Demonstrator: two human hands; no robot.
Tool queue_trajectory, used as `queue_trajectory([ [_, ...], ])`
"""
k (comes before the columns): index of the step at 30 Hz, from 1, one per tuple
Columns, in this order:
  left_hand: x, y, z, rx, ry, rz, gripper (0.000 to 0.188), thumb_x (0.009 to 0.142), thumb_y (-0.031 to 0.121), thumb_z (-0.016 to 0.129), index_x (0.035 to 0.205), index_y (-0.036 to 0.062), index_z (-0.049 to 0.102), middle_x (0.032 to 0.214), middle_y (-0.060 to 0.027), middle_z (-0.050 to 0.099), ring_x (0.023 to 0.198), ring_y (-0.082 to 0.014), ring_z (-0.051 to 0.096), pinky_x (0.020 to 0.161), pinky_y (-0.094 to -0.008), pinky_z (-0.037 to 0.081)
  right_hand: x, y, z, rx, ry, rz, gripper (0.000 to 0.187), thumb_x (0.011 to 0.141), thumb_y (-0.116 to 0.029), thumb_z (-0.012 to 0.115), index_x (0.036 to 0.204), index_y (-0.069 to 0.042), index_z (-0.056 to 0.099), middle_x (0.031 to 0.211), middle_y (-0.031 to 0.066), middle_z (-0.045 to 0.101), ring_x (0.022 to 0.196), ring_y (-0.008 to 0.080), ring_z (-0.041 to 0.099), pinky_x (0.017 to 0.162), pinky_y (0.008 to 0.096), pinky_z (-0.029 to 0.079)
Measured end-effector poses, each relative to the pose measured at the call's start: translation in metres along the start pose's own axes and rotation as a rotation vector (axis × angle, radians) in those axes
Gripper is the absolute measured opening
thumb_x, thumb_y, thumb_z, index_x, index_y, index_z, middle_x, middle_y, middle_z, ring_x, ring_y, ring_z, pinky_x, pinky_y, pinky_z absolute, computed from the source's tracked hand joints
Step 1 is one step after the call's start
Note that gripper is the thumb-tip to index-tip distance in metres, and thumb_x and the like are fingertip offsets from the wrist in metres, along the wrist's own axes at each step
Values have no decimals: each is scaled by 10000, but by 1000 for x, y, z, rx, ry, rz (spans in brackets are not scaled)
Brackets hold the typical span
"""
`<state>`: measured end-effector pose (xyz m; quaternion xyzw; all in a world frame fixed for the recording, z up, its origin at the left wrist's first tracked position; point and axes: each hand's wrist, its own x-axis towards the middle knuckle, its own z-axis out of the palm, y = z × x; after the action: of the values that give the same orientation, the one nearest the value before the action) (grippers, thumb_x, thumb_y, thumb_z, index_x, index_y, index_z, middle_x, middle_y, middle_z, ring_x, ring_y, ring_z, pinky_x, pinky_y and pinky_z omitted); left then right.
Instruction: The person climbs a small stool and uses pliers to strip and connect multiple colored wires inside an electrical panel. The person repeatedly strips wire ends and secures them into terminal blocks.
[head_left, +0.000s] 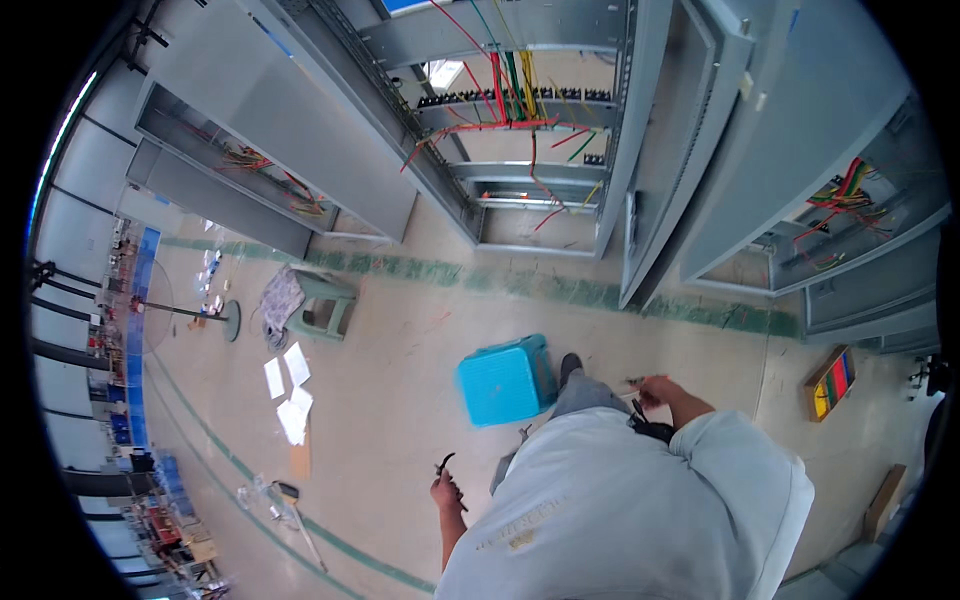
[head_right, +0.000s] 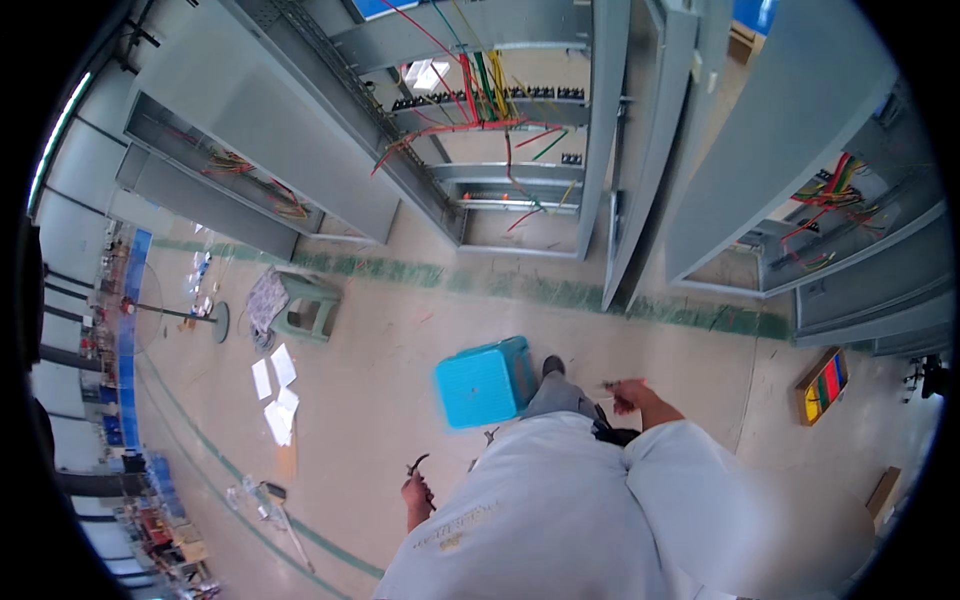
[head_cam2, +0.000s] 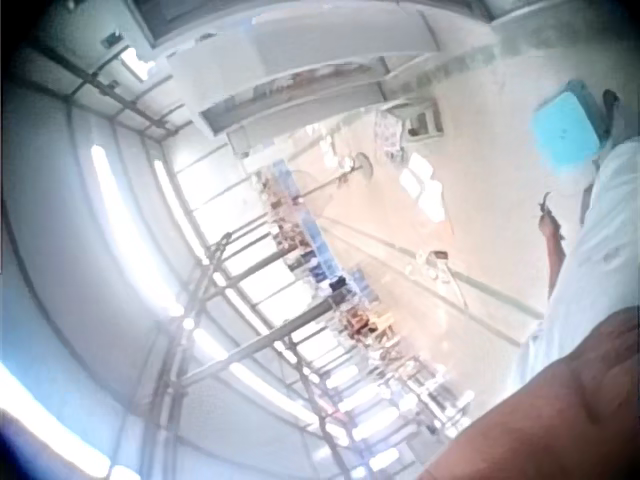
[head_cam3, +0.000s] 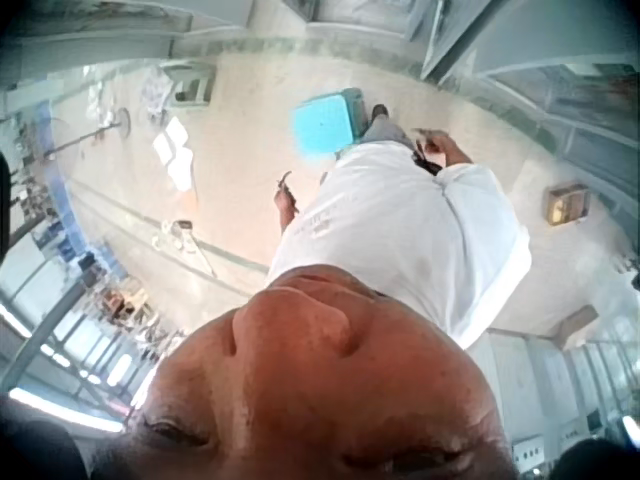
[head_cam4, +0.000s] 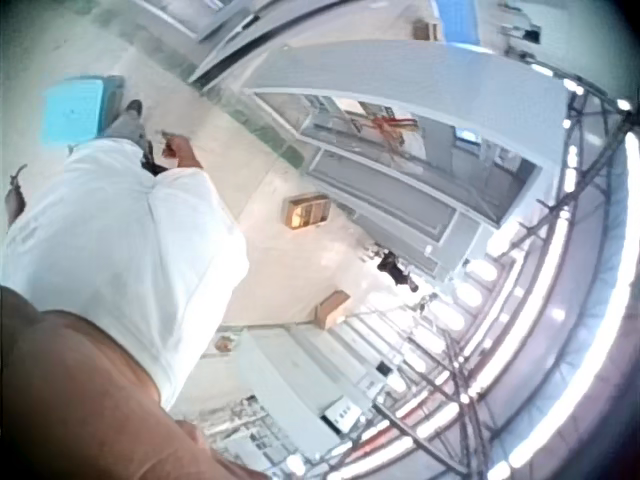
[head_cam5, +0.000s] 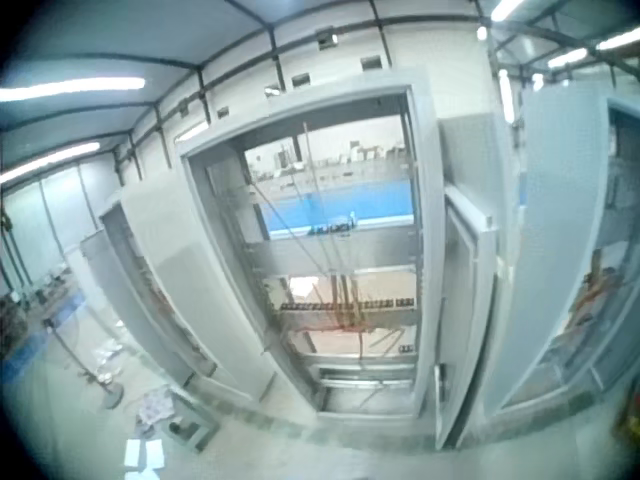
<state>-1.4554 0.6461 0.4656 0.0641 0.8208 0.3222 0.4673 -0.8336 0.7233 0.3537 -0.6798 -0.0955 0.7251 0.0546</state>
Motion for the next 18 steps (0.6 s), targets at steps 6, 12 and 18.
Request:
queue_trajectory([
  [6, -15, 59, 26, 180, -82, 61, 347, 946, 353, 709, 810, 53, 601, 556, 22, 465, 411, -95, 430, 363, -278, 342, 39, -134, 37, 55, -47, -288, 255, 993, -249, 613, 942, 0, 624, 722, 120, 650, 617, 248, 695, 567, 398, 597],
  [12, 14, 124, 55, 428, -151, 106, 360, 949, 363, 704, 834, 30, 629, 609, -8, 527, 466, -115, 488, 414, -289, 404, 16, -194, 71, 182, -85, -383, 233, 972, -215, 623, 1027, 11, 645, 827, 126, 676, 684, 254, 717, 621, 384, 615],
  [18, 69, 204, 92, 686, -275, 176, 423, 913, 405, 737, 886, -10, 661, 656, -32, 580, 513, -126, 526, 444, -291, 422, 10, -145, 72, 210, 45, -278, 263, 947, -240, 679, 1009, 13, 643, 819, 129, 692, 679, 249, 731, 600, 360, 628],
])
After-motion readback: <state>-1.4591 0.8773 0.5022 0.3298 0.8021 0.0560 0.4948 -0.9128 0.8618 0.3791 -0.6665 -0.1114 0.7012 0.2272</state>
